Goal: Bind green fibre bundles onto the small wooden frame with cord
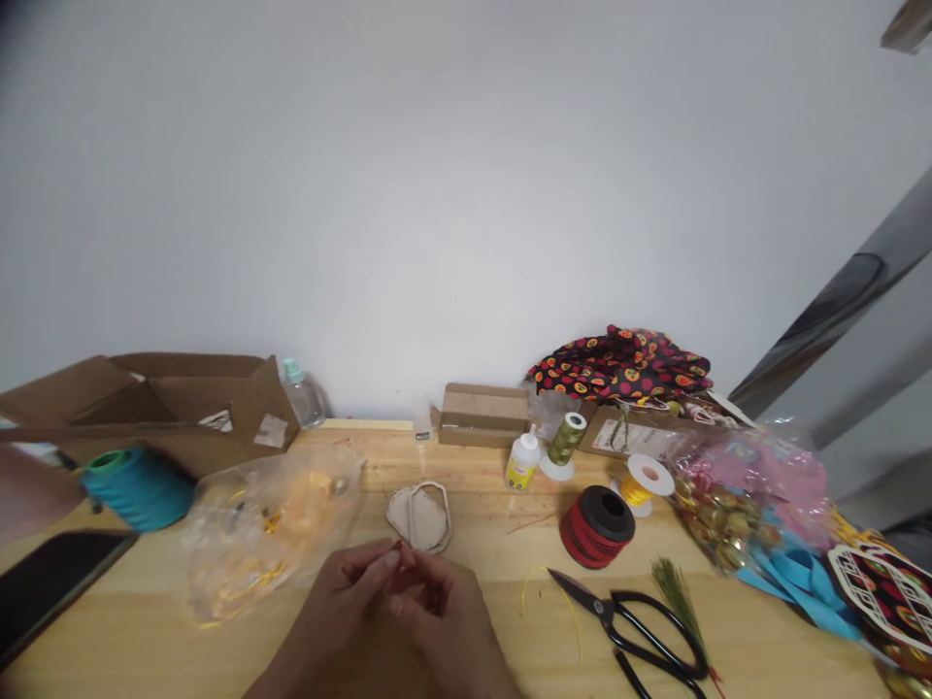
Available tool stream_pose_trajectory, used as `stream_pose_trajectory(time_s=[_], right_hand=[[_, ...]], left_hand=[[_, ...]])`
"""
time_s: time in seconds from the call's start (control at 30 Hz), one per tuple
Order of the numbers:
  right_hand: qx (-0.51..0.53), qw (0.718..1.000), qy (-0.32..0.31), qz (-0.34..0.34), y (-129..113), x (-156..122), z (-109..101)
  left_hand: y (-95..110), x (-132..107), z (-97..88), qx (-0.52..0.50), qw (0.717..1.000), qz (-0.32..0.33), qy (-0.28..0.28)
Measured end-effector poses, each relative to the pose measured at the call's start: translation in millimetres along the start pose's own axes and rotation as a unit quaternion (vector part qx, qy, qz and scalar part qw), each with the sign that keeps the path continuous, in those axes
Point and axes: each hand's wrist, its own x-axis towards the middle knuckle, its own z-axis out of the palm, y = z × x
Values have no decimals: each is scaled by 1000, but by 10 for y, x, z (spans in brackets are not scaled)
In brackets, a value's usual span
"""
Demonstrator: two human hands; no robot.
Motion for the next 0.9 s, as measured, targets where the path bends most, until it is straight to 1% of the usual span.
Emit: stream_pose_trajectory(time_s=[0.07,0.13,0.17,0.23,0.3,0.37,0.43,0.53,0.6,0.7,0.8,0.9], right_hand=[[4,1000,-4,2,12,6,11],[-24,999,26,5,-8,4,5],[-50,998,44,-2,-30,-1,-4],[-119,989,74,-44,-89,-19,-24],[-209,968,91,-102,-154,-39,-43],[-306,936,100,-146,-205,-55,-54],[-382,901,106,-176,-233,-64,-56],[-444,862,120,-215,-241,-71,-58],[-457,847,125,-239,-244,-78,-70],[-467,837,101,-267,-272,-88,-111],[-476,830,58,-286,-318,-81,-172],[-473,828,14,-303,-343,-59,-238]], left_hand=[[19,2,5,24,1000,3,10],[40,6,6,57,998,4,25],[46,9,4,69,997,5,31],[42,20,-5,87,996,8,32],[20,32,-13,104,994,11,29],[-5,41,-15,127,991,11,35],[-21,44,-8,143,989,9,43],[-19,41,12,148,989,1,27],[-14,39,21,141,990,-5,9],[-19,40,15,112,993,-16,-30],[-37,34,-5,77,993,-41,-85],[-51,18,-20,49,989,-68,-119]])
